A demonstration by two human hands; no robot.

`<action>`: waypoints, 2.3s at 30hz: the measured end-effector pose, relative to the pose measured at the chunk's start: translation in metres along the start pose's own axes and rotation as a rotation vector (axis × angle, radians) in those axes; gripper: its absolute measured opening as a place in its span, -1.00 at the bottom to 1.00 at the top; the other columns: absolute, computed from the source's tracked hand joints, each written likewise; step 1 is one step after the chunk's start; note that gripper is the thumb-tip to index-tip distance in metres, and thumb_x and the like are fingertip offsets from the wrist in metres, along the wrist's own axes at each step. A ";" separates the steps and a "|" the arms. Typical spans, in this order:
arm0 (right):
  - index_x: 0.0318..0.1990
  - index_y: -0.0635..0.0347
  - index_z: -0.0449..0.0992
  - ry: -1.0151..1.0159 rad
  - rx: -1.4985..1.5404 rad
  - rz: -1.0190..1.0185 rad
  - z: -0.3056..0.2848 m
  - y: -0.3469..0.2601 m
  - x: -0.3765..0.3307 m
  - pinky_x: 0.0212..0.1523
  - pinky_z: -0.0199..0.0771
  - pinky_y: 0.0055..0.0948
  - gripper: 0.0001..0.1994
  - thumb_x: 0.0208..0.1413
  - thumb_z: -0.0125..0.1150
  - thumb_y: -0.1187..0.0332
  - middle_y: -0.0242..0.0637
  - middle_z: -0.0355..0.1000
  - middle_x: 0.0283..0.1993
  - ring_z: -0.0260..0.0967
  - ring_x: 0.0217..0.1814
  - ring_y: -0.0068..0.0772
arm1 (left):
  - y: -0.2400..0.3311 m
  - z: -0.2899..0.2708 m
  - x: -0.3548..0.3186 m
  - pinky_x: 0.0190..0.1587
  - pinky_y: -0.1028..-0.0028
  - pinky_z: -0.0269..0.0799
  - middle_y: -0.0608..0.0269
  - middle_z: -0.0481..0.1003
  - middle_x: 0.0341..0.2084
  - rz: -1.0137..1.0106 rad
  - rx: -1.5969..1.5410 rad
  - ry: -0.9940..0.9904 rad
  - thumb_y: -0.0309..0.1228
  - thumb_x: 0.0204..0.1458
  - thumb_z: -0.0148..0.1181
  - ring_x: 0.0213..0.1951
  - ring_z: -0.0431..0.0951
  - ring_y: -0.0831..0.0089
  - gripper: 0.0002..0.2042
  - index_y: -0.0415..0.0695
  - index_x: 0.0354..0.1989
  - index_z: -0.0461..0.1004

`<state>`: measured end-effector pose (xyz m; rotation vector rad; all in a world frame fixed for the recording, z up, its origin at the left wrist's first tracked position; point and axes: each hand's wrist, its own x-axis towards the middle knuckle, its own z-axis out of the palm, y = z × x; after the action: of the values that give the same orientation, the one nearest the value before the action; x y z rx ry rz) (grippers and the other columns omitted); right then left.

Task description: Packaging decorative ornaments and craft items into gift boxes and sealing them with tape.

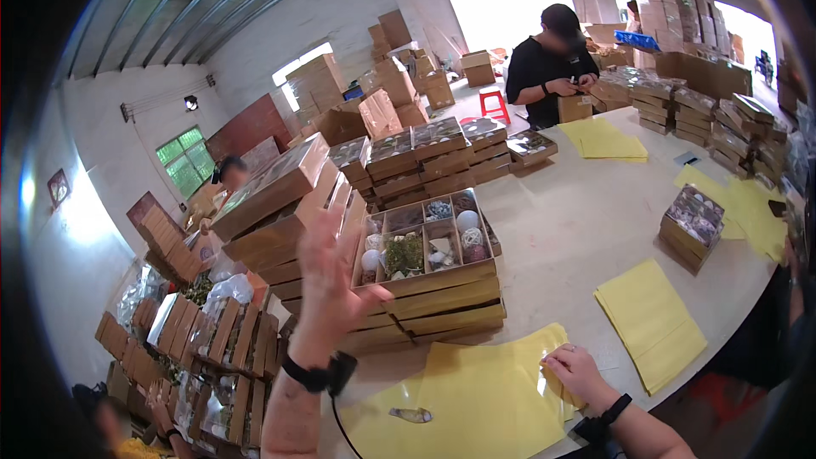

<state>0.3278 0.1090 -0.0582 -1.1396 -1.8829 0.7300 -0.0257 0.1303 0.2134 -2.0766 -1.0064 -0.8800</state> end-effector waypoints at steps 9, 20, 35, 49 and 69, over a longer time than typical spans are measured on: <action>-0.34 0.21 0.59 -0.035 0.076 0.011 -0.004 -0.003 0.001 -0.20 0.44 -0.29 -0.84 0.14 0.14 0.33 -0.22 0.52 -0.34 0.45 -0.26 -0.15 | 0.043 0.029 0.003 0.22 0.16 0.21 0.20 0.40 0.13 -0.027 -0.027 -0.407 -0.26 -0.10 0.35 0.19 0.34 0.17 -0.40 -0.01 0.19 0.35; -0.34 0.22 0.57 0.036 0.075 -0.053 0.006 0.013 -0.003 -0.25 0.45 -0.24 -0.83 0.12 0.14 0.32 -0.20 0.51 -0.36 0.46 -0.29 -0.09 | 0.096 0.018 -0.005 0.26 0.14 0.18 0.03 0.28 0.21 -0.049 -0.157 -0.420 -0.38 0.03 0.21 0.27 0.22 0.02 -0.52 -0.11 0.17 0.36; -0.12 0.13 0.54 -0.089 -0.590 -0.101 -0.255 -0.203 0.095 -0.15 0.44 -0.24 -0.63 0.23 0.03 0.02 -0.10 0.52 -0.25 0.47 -0.20 -0.10 | 0.207 0.023 -0.084 0.22 0.16 0.26 -0.07 0.23 0.25 0.250 -0.724 -0.806 -0.19 0.15 0.14 0.21 0.30 -0.04 -0.54 -0.03 0.21 0.34; -0.08 0.30 0.53 -0.536 -0.894 0.166 -0.304 -0.277 0.229 -0.25 0.49 -0.40 -0.34 0.19 -0.04 -0.25 -0.14 0.56 -0.19 0.51 -0.24 -0.31 | 0.206 0.118 -0.143 0.36 0.01 0.00 -0.18 -0.02 0.36 -0.046 -0.673 -0.949 0.02 0.08 0.16 0.36 -0.02 -0.23 -0.25 0.09 0.40 0.02; 0.17 0.37 0.03 -0.219 0.176 0.726 0.101 0.060 0.366 0.15 0.38 -0.15 -0.09 -0.22 0.51 0.10 0.21 0.36 0.05 0.36 0.13 0.14 | 0.176 0.163 -0.150 0.31 0.05 0.07 -0.09 0.27 0.20 -0.298 -0.808 -0.857 -0.15 0.00 0.24 0.26 0.22 -0.01 -0.48 -0.19 0.09 0.38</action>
<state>0.1671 0.4576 -0.0347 -1.6945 -1.5076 1.4338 0.0946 0.1138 -0.0414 -3.1882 -1.6038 -0.5528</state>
